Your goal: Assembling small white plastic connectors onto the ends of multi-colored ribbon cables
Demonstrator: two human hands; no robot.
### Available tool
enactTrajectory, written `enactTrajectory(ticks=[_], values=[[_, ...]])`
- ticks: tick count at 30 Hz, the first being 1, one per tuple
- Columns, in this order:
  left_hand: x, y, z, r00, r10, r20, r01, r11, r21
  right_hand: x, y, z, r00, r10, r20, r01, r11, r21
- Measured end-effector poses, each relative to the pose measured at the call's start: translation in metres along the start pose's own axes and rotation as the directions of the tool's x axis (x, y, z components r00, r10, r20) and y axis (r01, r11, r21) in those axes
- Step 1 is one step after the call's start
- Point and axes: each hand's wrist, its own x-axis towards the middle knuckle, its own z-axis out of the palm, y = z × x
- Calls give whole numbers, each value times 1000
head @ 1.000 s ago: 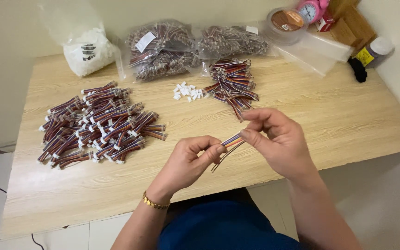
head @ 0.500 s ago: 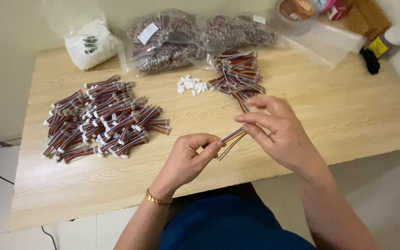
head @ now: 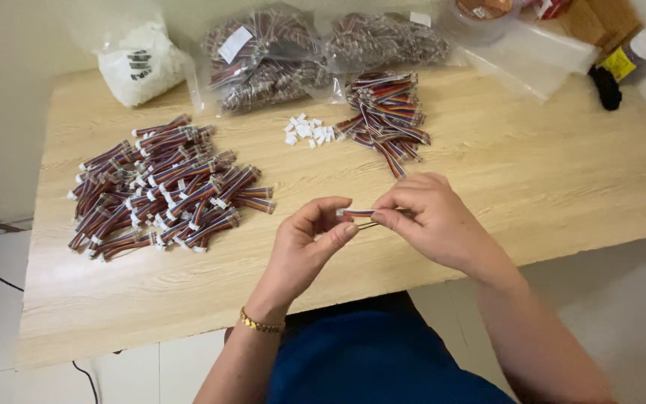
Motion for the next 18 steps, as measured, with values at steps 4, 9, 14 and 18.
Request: enactTrajectory(ticks=[4,9,14,18], values=[[2,-20,17,995,-50,-81,30,971,-238,-9,19,21,987,112,-119,-93,983,156],[6,-33,36,963,-133,-236,59,953,-298,-10,18,30,975,192,-115,-164,963,212],[6,-35,44,945,-58,-321,-48,949,-312,-13,11,30,968,216,-129,-178,951,252],[3,-37,46,935,37,-352,-148,944,-296,-22,10,40,937,336,-94,-263,857,443]])
